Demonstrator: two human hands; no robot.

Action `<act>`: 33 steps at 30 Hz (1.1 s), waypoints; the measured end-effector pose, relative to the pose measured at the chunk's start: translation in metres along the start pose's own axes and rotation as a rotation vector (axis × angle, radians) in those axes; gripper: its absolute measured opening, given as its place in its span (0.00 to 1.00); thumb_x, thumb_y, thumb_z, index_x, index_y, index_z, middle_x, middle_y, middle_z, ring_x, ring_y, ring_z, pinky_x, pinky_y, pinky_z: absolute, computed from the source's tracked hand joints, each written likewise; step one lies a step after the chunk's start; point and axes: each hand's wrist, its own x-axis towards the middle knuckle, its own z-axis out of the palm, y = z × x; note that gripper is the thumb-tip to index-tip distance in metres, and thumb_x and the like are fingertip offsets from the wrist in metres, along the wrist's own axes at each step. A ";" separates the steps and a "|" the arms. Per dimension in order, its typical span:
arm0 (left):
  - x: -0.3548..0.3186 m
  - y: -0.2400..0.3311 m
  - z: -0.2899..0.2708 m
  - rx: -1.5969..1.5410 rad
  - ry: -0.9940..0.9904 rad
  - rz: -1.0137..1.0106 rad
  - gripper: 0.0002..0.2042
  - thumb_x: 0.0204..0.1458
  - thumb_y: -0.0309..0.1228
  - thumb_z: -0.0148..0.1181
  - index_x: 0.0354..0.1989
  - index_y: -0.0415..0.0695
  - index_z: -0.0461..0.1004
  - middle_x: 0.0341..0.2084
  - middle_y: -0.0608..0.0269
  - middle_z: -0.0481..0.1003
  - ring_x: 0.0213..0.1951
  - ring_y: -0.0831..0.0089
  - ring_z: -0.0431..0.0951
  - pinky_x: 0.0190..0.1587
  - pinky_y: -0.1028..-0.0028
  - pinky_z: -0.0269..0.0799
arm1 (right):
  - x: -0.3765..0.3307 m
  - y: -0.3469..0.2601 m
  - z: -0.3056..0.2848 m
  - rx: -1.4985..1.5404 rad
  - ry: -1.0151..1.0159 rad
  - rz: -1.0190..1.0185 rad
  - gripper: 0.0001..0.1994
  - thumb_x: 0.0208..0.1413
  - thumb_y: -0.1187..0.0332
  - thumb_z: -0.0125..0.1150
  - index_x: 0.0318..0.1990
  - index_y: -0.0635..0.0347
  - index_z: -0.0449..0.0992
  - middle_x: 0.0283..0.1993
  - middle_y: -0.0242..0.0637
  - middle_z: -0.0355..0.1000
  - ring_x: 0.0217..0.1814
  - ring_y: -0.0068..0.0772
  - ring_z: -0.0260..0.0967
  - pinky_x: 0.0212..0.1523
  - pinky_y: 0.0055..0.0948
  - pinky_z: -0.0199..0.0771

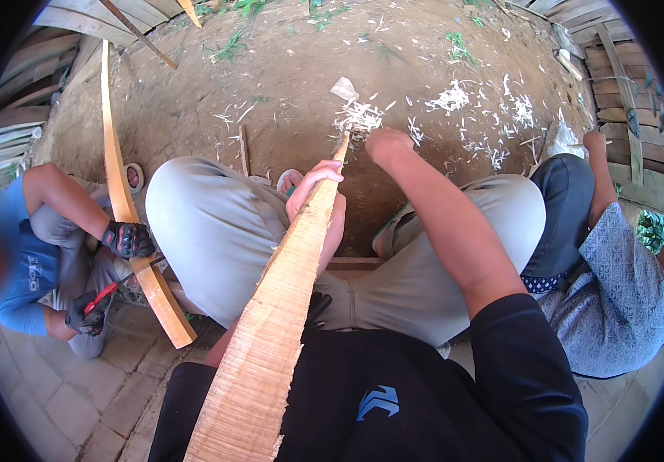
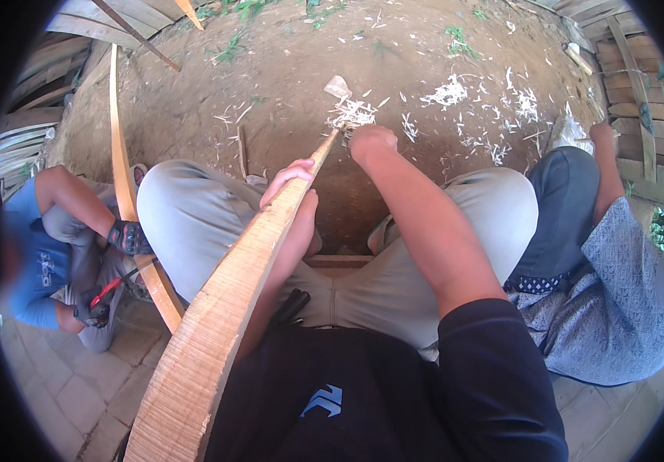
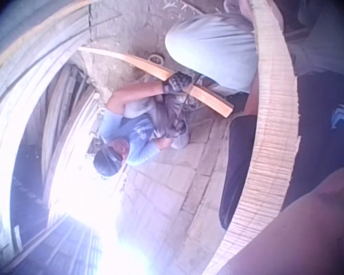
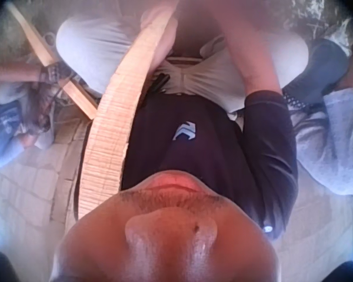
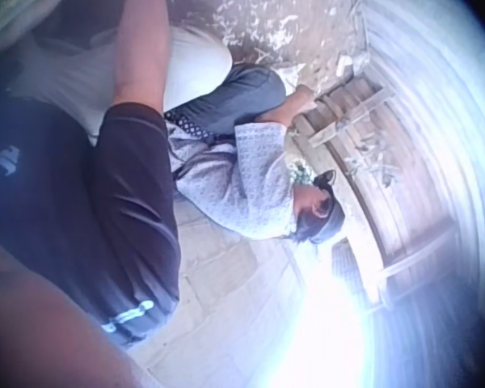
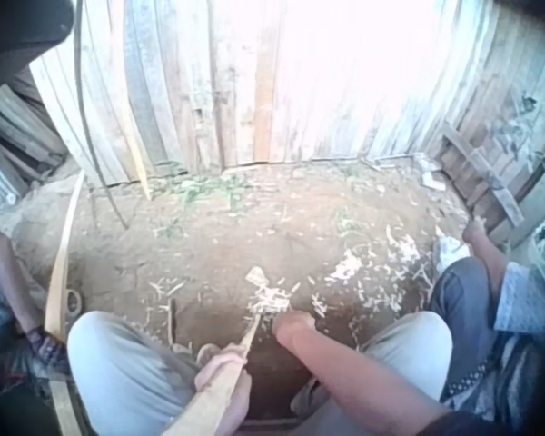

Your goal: The person sits on the ground and uses a chisel to shave and shape a long, thin piece of wood held between their legs. Another person is visible in the background using a hand saw on a separate piece of wood.

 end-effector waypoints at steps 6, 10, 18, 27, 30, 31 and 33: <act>-0.001 -0.005 -0.001 0.036 0.016 -0.010 0.15 0.46 0.11 0.51 0.39 0.45 0.71 0.51 0.67 0.76 0.37 0.84 0.72 0.42 0.83 0.65 | -0.007 -0.005 0.001 -0.030 -0.004 -0.011 0.17 0.57 0.68 0.60 0.54 0.58 0.79 0.60 0.40 0.74 0.59 0.44 0.75 0.47 0.45 0.82; 0.000 -0.017 0.000 -0.024 0.040 0.125 0.17 0.44 0.09 0.50 0.39 0.43 0.72 0.50 0.61 0.76 0.45 0.79 0.74 0.49 0.81 0.65 | -0.006 -0.009 0.012 -0.054 0.039 -0.034 0.17 0.63 0.67 0.51 0.56 0.56 0.78 0.63 0.41 0.72 0.63 0.44 0.72 0.53 0.43 0.78; 0.004 -0.035 -0.001 -0.314 -0.028 0.159 0.18 0.53 0.39 0.63 0.43 0.35 0.74 0.47 0.51 0.75 0.51 0.69 0.73 0.58 0.72 0.62 | 0.059 0.007 0.033 0.021 -0.015 -0.104 0.19 0.62 0.67 0.50 0.58 0.57 0.76 0.64 0.42 0.71 0.63 0.44 0.72 0.57 0.43 0.76; 0.002 -0.018 0.005 -0.238 0.065 0.086 0.15 0.42 0.15 0.56 0.41 0.39 0.73 0.45 0.56 0.75 0.45 0.75 0.71 0.53 0.77 0.60 | 0.059 0.018 0.017 -0.258 -0.068 -0.344 0.14 0.52 0.75 0.55 0.45 0.67 0.81 0.49 0.52 0.78 0.51 0.52 0.77 0.48 0.44 0.79; 0.001 -0.013 0.004 -0.190 0.081 0.090 0.19 0.36 0.09 0.51 0.38 0.41 0.72 0.44 0.58 0.76 0.44 0.77 0.71 0.52 0.79 0.60 | 0.031 0.011 -0.002 -0.364 -0.156 -0.310 0.17 0.55 0.74 0.53 0.51 0.62 0.79 0.57 0.46 0.75 0.58 0.48 0.74 0.54 0.45 0.75; 0.001 -0.014 0.004 -0.169 0.082 0.085 0.20 0.35 0.08 0.51 0.38 0.41 0.72 0.44 0.59 0.76 0.43 0.77 0.71 0.52 0.80 0.60 | 0.023 0.010 -0.008 -0.384 -0.205 -0.272 0.18 0.57 0.73 0.52 0.54 0.59 0.78 0.61 0.43 0.73 0.62 0.46 0.72 0.57 0.46 0.74; 0.002 -0.016 0.005 -0.135 0.085 0.092 0.20 0.35 0.08 0.50 0.38 0.42 0.72 0.42 0.60 0.77 0.42 0.77 0.71 0.53 0.80 0.58 | 0.022 0.017 -0.004 -0.363 -0.134 -0.314 0.16 0.53 0.76 0.54 0.48 0.63 0.81 0.55 0.48 0.76 0.57 0.50 0.75 0.53 0.45 0.77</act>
